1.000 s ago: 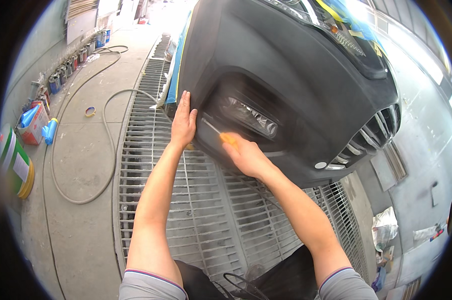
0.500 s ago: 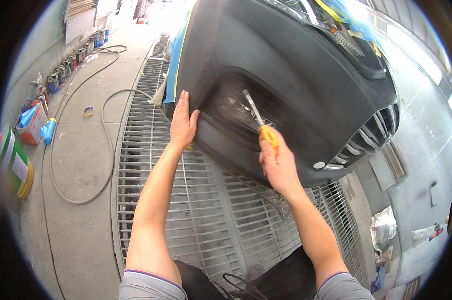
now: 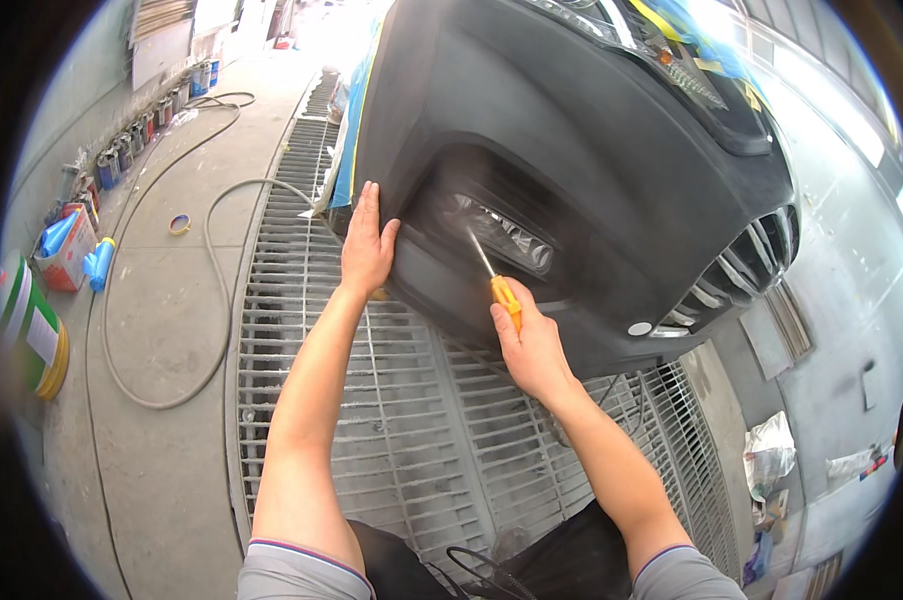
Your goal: The person removes blue masking tape and yellow tape from the front bumper and grille of a car using a yellow-handled screwdriver. The person works along the bumper edge, around the grille, and near the fog light area, peeling off the tape in sections.
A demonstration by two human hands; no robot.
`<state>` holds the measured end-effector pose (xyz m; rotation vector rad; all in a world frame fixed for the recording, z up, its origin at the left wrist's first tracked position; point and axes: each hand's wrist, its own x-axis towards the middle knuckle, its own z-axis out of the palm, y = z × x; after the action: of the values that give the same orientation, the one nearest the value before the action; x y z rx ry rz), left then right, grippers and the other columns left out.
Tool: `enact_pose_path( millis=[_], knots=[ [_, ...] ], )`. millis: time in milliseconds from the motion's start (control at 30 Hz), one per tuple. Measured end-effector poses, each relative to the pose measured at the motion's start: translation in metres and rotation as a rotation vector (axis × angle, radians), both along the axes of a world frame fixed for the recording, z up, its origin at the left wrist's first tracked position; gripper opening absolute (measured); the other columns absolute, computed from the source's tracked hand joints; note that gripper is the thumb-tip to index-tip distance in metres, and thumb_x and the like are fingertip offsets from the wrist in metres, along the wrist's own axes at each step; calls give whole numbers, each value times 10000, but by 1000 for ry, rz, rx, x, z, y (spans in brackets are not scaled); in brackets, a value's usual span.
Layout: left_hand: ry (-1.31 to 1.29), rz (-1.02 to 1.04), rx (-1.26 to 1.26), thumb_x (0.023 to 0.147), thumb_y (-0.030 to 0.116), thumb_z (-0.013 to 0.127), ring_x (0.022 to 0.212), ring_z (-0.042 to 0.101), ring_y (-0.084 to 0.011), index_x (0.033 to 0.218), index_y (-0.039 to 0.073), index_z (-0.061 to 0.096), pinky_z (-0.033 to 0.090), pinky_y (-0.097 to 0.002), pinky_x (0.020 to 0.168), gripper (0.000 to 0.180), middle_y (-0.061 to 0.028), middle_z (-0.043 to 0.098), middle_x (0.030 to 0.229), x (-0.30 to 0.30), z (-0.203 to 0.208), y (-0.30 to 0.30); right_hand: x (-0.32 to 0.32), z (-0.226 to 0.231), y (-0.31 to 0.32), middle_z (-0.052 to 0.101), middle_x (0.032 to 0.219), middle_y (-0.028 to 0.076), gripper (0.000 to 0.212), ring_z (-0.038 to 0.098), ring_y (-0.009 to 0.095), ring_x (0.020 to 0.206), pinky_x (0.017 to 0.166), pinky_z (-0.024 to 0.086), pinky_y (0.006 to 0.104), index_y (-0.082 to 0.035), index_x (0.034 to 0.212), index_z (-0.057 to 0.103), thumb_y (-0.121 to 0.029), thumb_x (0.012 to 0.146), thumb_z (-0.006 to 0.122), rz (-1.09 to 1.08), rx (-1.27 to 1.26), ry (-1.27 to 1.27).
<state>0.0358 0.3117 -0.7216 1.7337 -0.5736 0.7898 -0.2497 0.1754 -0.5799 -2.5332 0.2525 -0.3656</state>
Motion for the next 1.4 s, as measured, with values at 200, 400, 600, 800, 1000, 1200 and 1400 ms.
enact_pose_path(
  millis=[200,400,600,800,1000,1200,1400],
  knots=[
    [-1,5,-9,1101,238,669,1626,407,-345,1753,110,318,386,-442,1305,751,-139,365,1800,-1,0,0,7,5,8,763,1203,322,502,720,541,1159,975,587,539,-140,1602,498,-294,1139,615,-5,31,-44],
    [-7,3,-13,1094,228,681,1621,413,-348,1752,110,322,395,-441,1299,759,-139,370,1797,-1,-2,-2,19,24,17,764,1210,315,486,736,516,1157,982,587,509,-93,1584,511,-267,1143,618,27,71,-143],
    [-18,-12,-24,1100,229,671,1620,414,-352,1751,113,328,389,-442,1303,745,-148,376,1793,1,-4,1,27,31,26,775,1174,298,473,762,500,1108,977,586,489,-88,1565,533,-284,1144,625,43,91,-271],
    [-5,-40,-33,1126,218,623,1629,405,-341,1754,121,329,371,-435,1314,700,-139,374,1798,3,-5,3,41,40,33,778,1128,213,483,742,331,1021,946,569,417,-98,1569,551,-334,1152,610,69,88,-5],
    [4,-51,-33,1134,215,606,1630,404,-338,1754,124,333,364,-431,1318,684,-136,373,1798,3,-4,2,56,24,23,770,1173,321,499,744,513,1132,978,574,520,-61,1538,549,-364,1145,606,116,26,20],
    [-4,-59,-30,1131,207,606,1628,407,-343,1753,118,335,362,-431,1319,684,-143,370,1798,3,-5,3,59,15,21,771,1173,315,480,728,531,1137,971,572,540,-76,1522,564,-357,1136,619,127,-7,-46],
    [-17,-42,-34,1132,199,602,1627,410,-342,1752,110,335,358,-431,1321,680,-148,376,1795,4,-4,3,54,16,30,762,1131,324,442,726,541,1107,932,572,550,-90,1503,559,-331,1137,620,88,43,-39]
  ],
)
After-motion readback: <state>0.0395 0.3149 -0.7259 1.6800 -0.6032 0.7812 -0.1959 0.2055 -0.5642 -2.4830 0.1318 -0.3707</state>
